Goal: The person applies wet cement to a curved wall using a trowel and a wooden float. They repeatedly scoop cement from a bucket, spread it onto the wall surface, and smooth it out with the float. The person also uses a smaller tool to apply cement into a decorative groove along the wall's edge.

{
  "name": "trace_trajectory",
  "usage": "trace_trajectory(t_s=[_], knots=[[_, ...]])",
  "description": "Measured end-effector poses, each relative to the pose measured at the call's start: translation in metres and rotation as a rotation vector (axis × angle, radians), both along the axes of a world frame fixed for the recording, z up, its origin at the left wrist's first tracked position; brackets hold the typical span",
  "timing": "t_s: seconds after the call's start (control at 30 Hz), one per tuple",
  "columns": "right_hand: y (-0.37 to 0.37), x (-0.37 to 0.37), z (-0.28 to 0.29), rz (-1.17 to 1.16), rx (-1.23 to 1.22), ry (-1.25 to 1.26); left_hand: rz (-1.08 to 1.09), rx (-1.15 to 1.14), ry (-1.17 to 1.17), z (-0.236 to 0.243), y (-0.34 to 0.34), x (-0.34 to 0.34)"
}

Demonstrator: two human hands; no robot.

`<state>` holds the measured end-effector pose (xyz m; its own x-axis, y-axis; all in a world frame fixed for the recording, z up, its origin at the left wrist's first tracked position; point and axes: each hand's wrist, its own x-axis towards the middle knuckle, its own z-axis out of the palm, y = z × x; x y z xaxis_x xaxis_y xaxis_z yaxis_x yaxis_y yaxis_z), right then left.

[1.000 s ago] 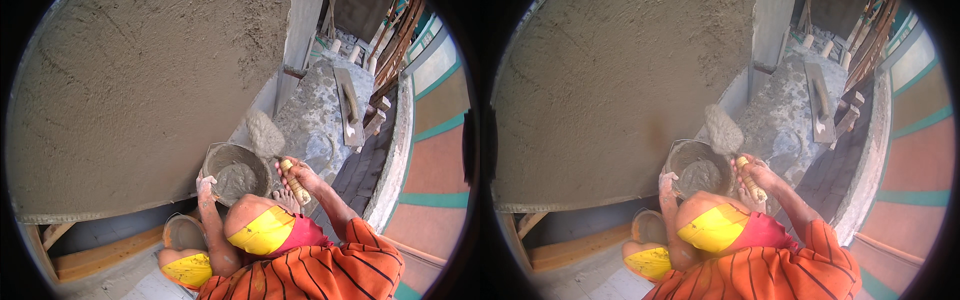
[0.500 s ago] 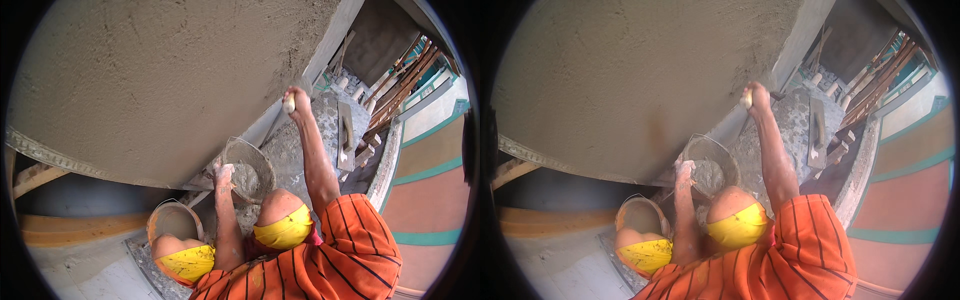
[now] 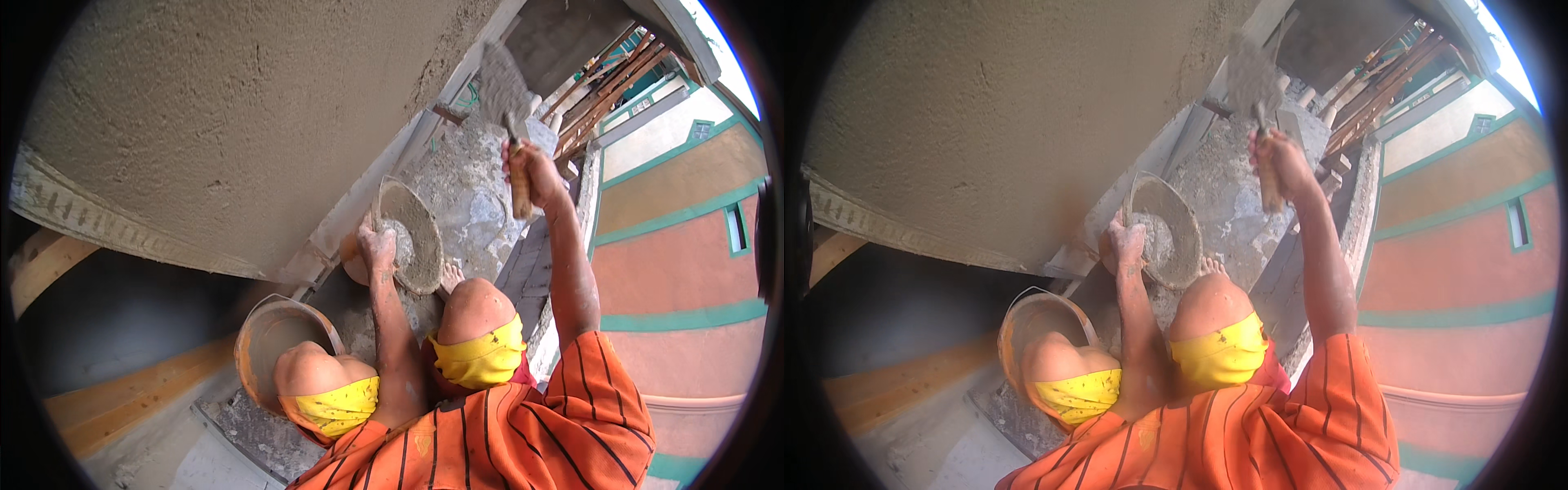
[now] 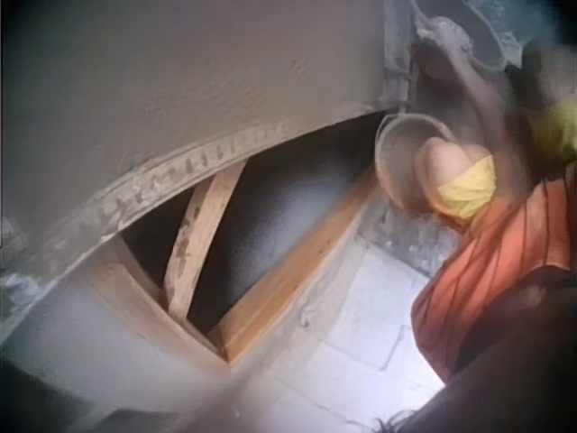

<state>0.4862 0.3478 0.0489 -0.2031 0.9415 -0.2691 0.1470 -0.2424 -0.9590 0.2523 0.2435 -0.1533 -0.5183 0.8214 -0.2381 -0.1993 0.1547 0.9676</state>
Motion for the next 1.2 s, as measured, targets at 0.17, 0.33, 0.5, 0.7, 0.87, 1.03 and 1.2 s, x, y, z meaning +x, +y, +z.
trace_trajectory(t_s=[0.17, 0.33, 0.5, 0.7, 0.87, 1.03, 1.2], knots=[[-0.089, 0.018, -0.086, 0.657, 0.069, -1.121, -0.166, 0.059, 0.007, -0.013, -0.011, 0.004], [-0.092, 0.005, -0.162, 0.808, 0.258, -1.791, -0.334, 0.141, 0.062, -0.021, -0.017, 0.022], [-0.095, -0.017, -0.235, 1.072, 0.121, -1.256, -0.429, 0.206, 0.355, -0.003, -0.020, 0.021], [-0.158, -0.004, -0.251, 0.547, -0.249, -0.386, -0.454, 0.161, 0.113, 0.011, -0.012, 0.024], [-0.150, -0.024, -0.218, 0.464, -0.336, -0.452, -0.307, 0.096, -0.007, 0.001, -0.010, 0.000], [-0.157, -0.014, -0.198, 0.358, -0.389, -0.297, -0.081, 0.013, -0.170, 0.006, -0.012, 0.002], [-0.159, -0.010, -0.189, 0.058, -0.620, 0.393, 0.205, 0.063, -0.240, -0.002, -0.015, -0.015]])
